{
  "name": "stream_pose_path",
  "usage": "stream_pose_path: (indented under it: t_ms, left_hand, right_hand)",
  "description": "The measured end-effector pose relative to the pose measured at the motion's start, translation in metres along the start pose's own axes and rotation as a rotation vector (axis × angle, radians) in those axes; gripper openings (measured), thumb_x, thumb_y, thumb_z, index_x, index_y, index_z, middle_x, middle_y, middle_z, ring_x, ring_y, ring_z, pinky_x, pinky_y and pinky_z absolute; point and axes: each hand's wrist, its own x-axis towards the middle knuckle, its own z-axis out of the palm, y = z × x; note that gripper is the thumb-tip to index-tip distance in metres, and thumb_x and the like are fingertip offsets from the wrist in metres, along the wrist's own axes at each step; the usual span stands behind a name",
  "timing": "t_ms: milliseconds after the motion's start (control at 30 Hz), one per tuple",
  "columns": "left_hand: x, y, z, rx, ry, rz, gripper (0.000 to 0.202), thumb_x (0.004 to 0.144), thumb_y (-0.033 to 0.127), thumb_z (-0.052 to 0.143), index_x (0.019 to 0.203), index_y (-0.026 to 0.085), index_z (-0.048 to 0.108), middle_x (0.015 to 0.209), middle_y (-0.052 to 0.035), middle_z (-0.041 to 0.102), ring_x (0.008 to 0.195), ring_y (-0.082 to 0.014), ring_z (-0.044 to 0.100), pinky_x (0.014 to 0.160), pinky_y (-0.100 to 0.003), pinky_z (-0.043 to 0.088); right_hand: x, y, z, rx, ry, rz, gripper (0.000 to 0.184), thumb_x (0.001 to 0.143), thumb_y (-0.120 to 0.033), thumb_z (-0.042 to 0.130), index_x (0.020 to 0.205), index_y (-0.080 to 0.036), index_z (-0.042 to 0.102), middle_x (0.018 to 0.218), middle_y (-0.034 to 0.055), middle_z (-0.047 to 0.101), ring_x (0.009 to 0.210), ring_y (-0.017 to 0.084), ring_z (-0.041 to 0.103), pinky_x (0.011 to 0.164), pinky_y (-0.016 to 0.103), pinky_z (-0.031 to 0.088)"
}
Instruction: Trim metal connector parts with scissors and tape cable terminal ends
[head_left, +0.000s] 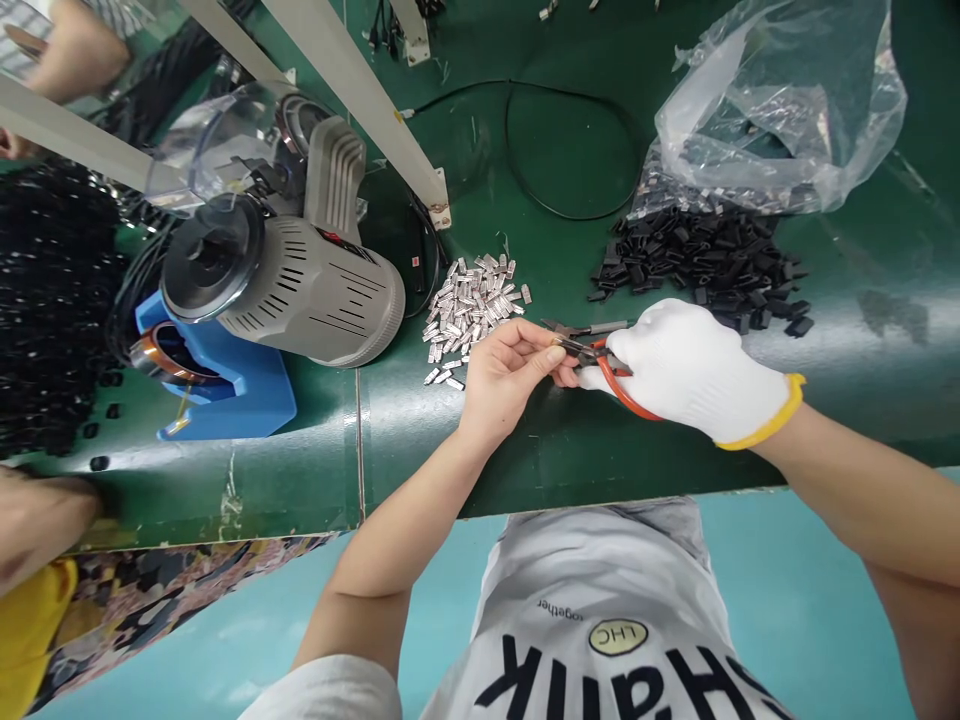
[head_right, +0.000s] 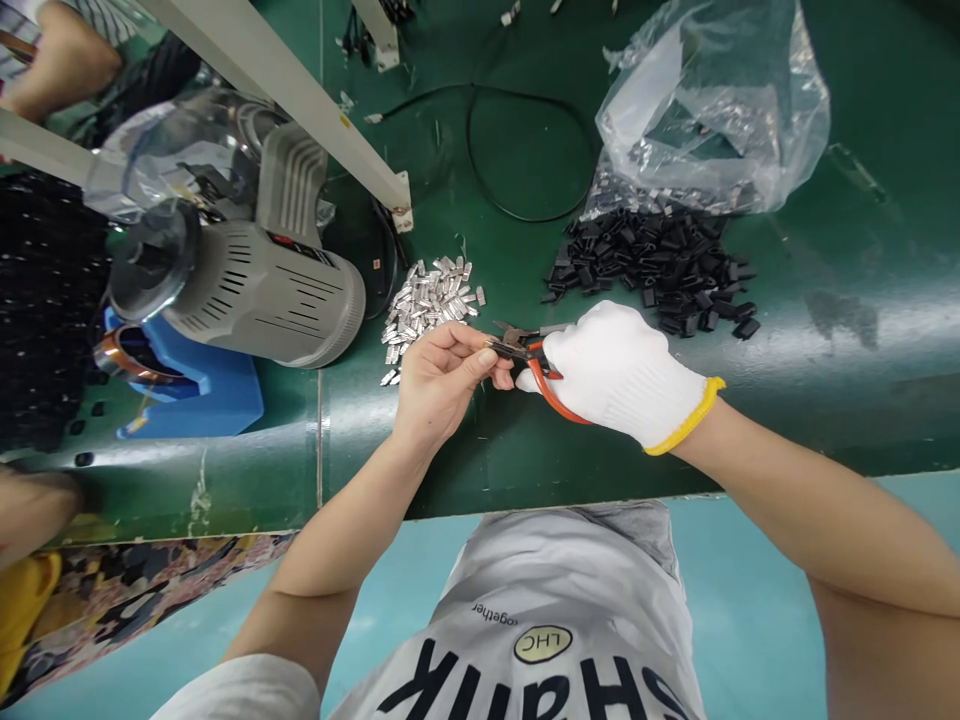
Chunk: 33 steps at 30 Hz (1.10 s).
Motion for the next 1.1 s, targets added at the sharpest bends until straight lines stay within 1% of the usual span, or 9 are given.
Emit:
stream_pose_path:
  t_ms: [133, 233, 400, 500, 600, 700, 833, 967, 1100]
  left_hand:
    - [-0.001, 0.003, 0.001, 0.003, 0.007, -0.003, 0.027, 0.082, 0.034, 0.084, 0.086, 0.015, 0.065, 0.076, -0.0043, 0.077, 0.06, -0.0157, 0.072, 0.061, -0.029, 0.059]
    - [-0.002, 0.006, 0.002, 0.014, 0.001, -0.003, 0.027, 0.081, 0.034, 0.085, 0.086, 0.015, 0.065, 0.077, -0.0058, 0.077, 0.06, -0.0163, 0.073, 0.061, -0.028, 0.06]
    - [-0.004, 0.007, 0.005, 0.077, -0.016, -0.039, 0.027, 0.081, 0.033, 0.084, 0.085, 0.013, 0.066, 0.076, -0.0062, 0.077, 0.06, -0.0164, 0.073, 0.06, -0.027, 0.059]
    - [-0.003, 0.006, 0.004, 0.104, -0.013, -0.059, 0.027, 0.081, 0.033, 0.084, 0.085, 0.013, 0.066, 0.076, -0.006, 0.077, 0.06, -0.0162, 0.073, 0.06, -0.027, 0.059]
    - [-0.002, 0.005, 0.003, 0.091, -0.025, -0.07, 0.026, 0.082, 0.032, 0.084, 0.085, 0.013, 0.066, 0.075, -0.006, 0.077, 0.06, -0.0165, 0.074, 0.06, -0.027, 0.059]
    - [-0.002, 0.004, 0.003, 0.066, -0.035, -0.061, 0.024, 0.083, 0.029, 0.082, 0.085, 0.013, 0.065, 0.075, -0.0058, 0.077, 0.059, -0.0164, 0.073, 0.06, -0.027, 0.059]
    - [-0.001, 0.004, 0.004, 0.046, -0.036, -0.046, 0.024, 0.083, 0.029, 0.082, 0.084, 0.014, 0.064, 0.075, -0.0053, 0.077, 0.059, -0.0161, 0.073, 0.059, -0.026, 0.059]
    - [-0.001, 0.004, 0.003, 0.041, -0.032, -0.05, 0.026, 0.083, 0.031, 0.083, 0.085, 0.014, 0.063, 0.075, -0.0051, 0.077, 0.058, -0.0164, 0.073, 0.059, -0.027, 0.059]
    - [-0.001, 0.005, 0.002, 0.024, -0.04, -0.04, 0.025, 0.083, 0.03, 0.083, 0.085, 0.015, 0.063, 0.075, -0.005, 0.077, 0.059, -0.0169, 0.073, 0.058, -0.027, 0.059]
  right_hand:
    - [0.001, 0.002, -0.004, 0.026, -0.017, -0.013, 0.055, 0.1, -0.057, 0.039, 0.062, -0.02, 0.054, 0.052, 0.0062, 0.047, 0.055, 0.021, 0.041, 0.061, 0.034, 0.013]
    - [0.005, 0.005, -0.009, 0.087, -0.033, -0.05, 0.054, 0.097, -0.062, 0.042, 0.065, -0.021, 0.056, 0.054, 0.0064, 0.049, 0.058, 0.02, 0.037, 0.065, 0.036, 0.018]
    - [0.01, 0.007, -0.013, 0.129, -0.097, -0.068, 0.056, 0.095, -0.069, 0.043, 0.067, -0.022, 0.055, 0.056, 0.0063, 0.051, 0.064, 0.022, 0.04, 0.071, 0.038, 0.023]
    - [0.009, 0.007, -0.013, 0.113, -0.103, -0.068, 0.058, 0.096, -0.068, 0.041, 0.066, -0.021, 0.056, 0.055, 0.006, 0.051, 0.063, 0.021, 0.04, 0.071, 0.037, 0.022]
    - [0.007, 0.006, -0.012, 0.096, -0.076, -0.073, 0.06, 0.098, -0.065, 0.04, 0.063, -0.02, 0.055, 0.055, 0.0055, 0.05, 0.058, 0.019, 0.037, 0.069, 0.036, 0.02]
    - [0.005, 0.006, -0.011, 0.083, -0.05, -0.078, 0.061, 0.099, -0.062, 0.04, 0.058, -0.019, 0.054, 0.052, 0.0042, 0.047, 0.055, 0.017, 0.034, 0.067, 0.036, 0.019]
    - [0.004, 0.007, -0.011, 0.098, -0.074, -0.085, 0.06, 0.102, -0.058, 0.037, 0.059, -0.02, 0.052, 0.052, 0.0045, 0.047, 0.055, 0.017, 0.034, 0.067, 0.036, 0.019]
    - [0.005, 0.008, -0.009, 0.121, -0.106, -0.085, 0.062, 0.101, -0.062, 0.038, 0.059, -0.019, 0.054, 0.054, 0.0061, 0.05, 0.055, 0.016, 0.034, 0.066, 0.036, 0.017]
    - [0.006, 0.008, -0.007, 0.114, -0.076, -0.087, 0.063, 0.1, -0.065, 0.037, 0.059, -0.02, 0.053, 0.055, 0.0061, 0.052, 0.055, 0.018, 0.036, 0.065, 0.035, 0.017]
